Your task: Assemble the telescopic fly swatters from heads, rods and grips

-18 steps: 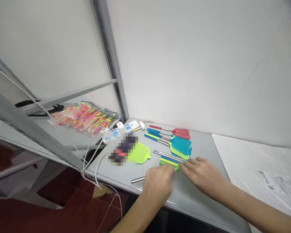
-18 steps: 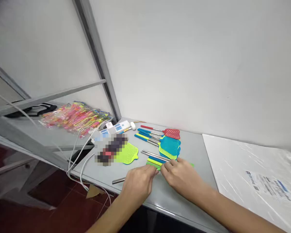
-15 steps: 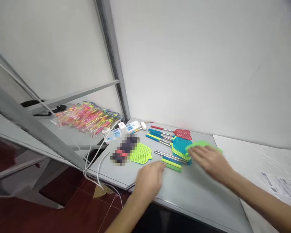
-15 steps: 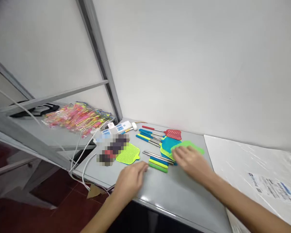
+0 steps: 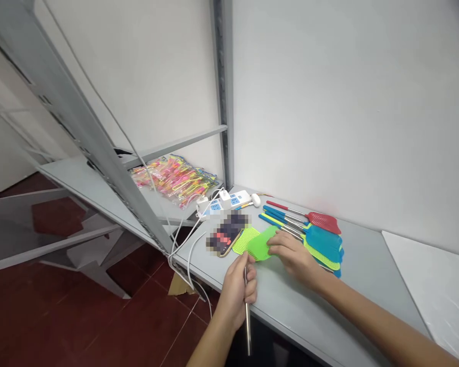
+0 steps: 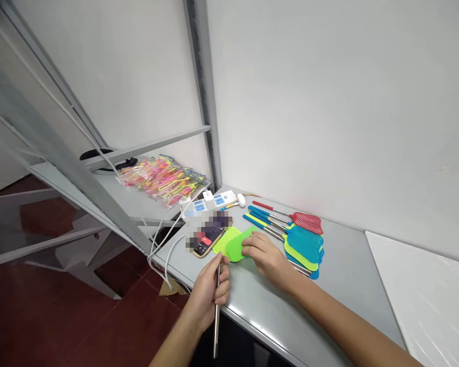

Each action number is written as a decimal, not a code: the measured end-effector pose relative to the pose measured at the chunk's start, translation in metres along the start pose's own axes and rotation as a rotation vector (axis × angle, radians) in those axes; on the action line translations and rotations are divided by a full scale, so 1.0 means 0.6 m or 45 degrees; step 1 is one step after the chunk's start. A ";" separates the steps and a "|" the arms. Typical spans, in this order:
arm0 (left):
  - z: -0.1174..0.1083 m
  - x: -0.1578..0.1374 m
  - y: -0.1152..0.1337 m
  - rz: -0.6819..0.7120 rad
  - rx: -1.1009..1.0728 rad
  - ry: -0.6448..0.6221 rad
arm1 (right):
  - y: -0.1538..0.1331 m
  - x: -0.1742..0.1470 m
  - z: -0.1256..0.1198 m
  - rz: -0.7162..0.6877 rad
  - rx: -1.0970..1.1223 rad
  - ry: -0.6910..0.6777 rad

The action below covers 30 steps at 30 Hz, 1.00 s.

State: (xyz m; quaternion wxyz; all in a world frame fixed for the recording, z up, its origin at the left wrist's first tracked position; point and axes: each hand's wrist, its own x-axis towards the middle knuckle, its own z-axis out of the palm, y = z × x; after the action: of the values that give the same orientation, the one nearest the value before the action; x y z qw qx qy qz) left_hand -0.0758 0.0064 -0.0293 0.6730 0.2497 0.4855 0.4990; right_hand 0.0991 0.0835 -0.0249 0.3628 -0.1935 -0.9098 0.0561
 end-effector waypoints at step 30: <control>0.116 -0.009 0.093 0.764 -0.735 0.178 | -0.051 -0.017 -0.069 0.779 0.506 -0.155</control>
State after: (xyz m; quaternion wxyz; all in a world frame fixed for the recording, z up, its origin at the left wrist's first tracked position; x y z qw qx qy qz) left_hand -0.0373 0.0327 0.0470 0.5057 0.1466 0.2760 0.8041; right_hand 0.1248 0.0496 0.0062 0.3050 -0.3788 -0.8010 0.3490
